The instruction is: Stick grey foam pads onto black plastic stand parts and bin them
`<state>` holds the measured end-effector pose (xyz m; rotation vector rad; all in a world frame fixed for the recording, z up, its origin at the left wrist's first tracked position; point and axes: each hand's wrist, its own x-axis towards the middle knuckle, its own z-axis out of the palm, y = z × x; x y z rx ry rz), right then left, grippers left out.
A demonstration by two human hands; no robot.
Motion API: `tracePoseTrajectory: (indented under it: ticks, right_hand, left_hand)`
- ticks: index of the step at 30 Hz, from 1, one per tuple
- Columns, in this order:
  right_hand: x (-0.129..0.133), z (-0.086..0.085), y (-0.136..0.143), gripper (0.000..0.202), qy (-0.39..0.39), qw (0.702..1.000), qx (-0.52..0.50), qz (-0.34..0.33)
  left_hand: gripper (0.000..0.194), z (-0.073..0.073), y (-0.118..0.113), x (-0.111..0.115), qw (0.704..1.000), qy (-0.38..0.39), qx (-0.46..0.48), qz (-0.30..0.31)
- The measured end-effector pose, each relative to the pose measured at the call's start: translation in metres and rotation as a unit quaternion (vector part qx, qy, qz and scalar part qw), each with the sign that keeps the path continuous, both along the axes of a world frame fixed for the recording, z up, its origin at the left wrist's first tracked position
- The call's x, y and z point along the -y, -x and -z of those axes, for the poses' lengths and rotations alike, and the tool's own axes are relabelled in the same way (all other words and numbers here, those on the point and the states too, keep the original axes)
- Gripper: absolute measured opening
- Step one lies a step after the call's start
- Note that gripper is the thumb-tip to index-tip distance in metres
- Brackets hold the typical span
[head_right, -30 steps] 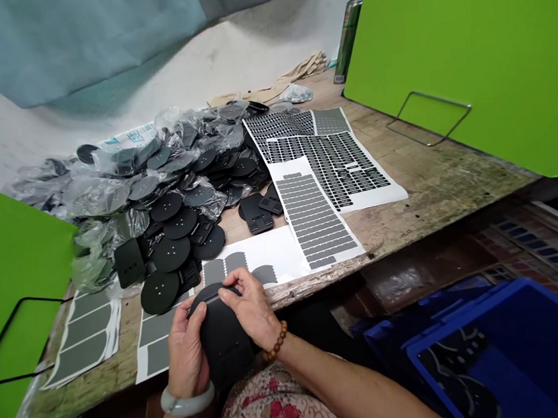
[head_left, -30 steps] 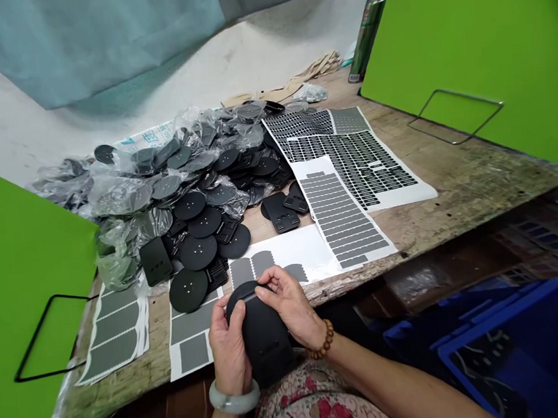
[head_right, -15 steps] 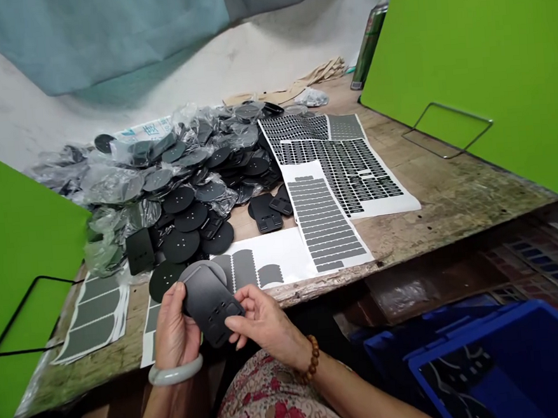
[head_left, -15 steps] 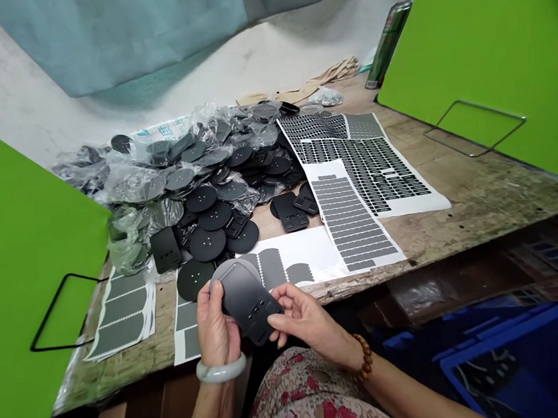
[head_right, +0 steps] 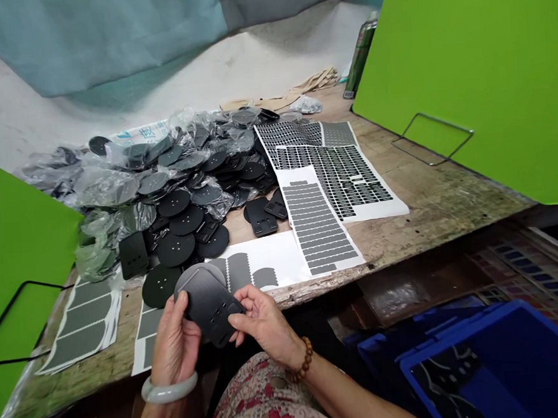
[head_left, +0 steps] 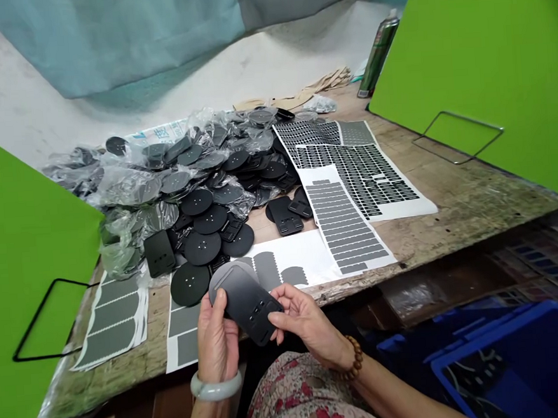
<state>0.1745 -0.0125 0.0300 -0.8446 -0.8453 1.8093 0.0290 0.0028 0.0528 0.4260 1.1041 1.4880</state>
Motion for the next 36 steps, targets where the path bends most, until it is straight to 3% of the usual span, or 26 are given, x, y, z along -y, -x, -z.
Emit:
tracePoseTrajectory:
  ticks: [3, 7, 10, 13, 16, 18, 20, 23, 24, 25, 27, 36]
  right_hand:
    - [-0.001, 0.002, -0.001, 0.033, -0.005, 0.999, -0.024, 0.024]
    - [-0.002, 0.003, 0.004, 0.038, -0.002, 0.993, -0.084, 0.088]
    - [-0.002, 0.004, 0.006, 0.042, -0.004, 0.988, -0.095, 0.122]
    - [-0.001, 0.002, -0.006, 0.04, -0.021, 0.994, -0.022, 0.101]
    - [-0.007, -0.003, -0.045, 0.029, -0.048, 0.986, 0.14, 0.076]
    - [-0.016, -0.007, -0.086, 0.025, -0.071, 0.954, 0.268, 0.116]
    - [-0.031, -0.008, -0.135, 0.022, -0.092, 0.892, 0.385, 0.219]
    - [-0.059, -0.006, -0.201, 0.018, -0.119, 0.751, 0.549, 0.347]
    - [-0.068, -0.004, -0.218, 0.016, -0.126, 0.697, 0.604, 0.364]
    - [-0.076, -0.002, -0.231, 0.014, -0.125, 0.662, 0.643, 0.364]
    - [-0.09, 0.001, -0.246, 0.012, -0.119, 0.637, 0.673, 0.355]
    - [-0.107, 0.005, -0.248, 0.008, -0.05, 0.642, 0.696, 0.319]
  left_hand:
    - [0.027, -0.001, -0.006, 0.005, 0.999, 0.0, 0.006, 0.039]
    - [0.034, -0.002, -0.025, 0.015, 0.99, 0.01, -0.019, 0.136]
    - [0.043, -0.001, -0.042, 0.018, 0.987, 0.018, -0.039, 0.154]
    - [0.048, -0.001, -0.055, 0.014, 0.985, 0.027, -0.026, 0.167]
    - [0.053, -0.002, -0.065, 0.005, 0.982, 0.034, -0.011, 0.188]
    - [0.058, 0.0, -0.073, -0.001, 0.98, 0.041, -0.005, 0.197]
    - [0.06, 0.003, -0.082, -0.005, 0.976, 0.053, 0.003, 0.213]
    - [0.056, 0.013, -0.093, -0.009, 0.968, 0.074, 0.018, 0.241]
    - [0.053, 0.017, -0.097, -0.01, 0.966, 0.08, 0.023, 0.246]
    - [0.051, 0.02, -0.099, -0.01, 0.964, 0.085, 0.027, 0.249]
    - [0.05, 0.026, -0.102, -0.011, 0.963, 0.092, 0.034, 0.25]
    - [0.049, 0.033, -0.1, -0.016, 0.963, 0.114, 0.03, 0.242]
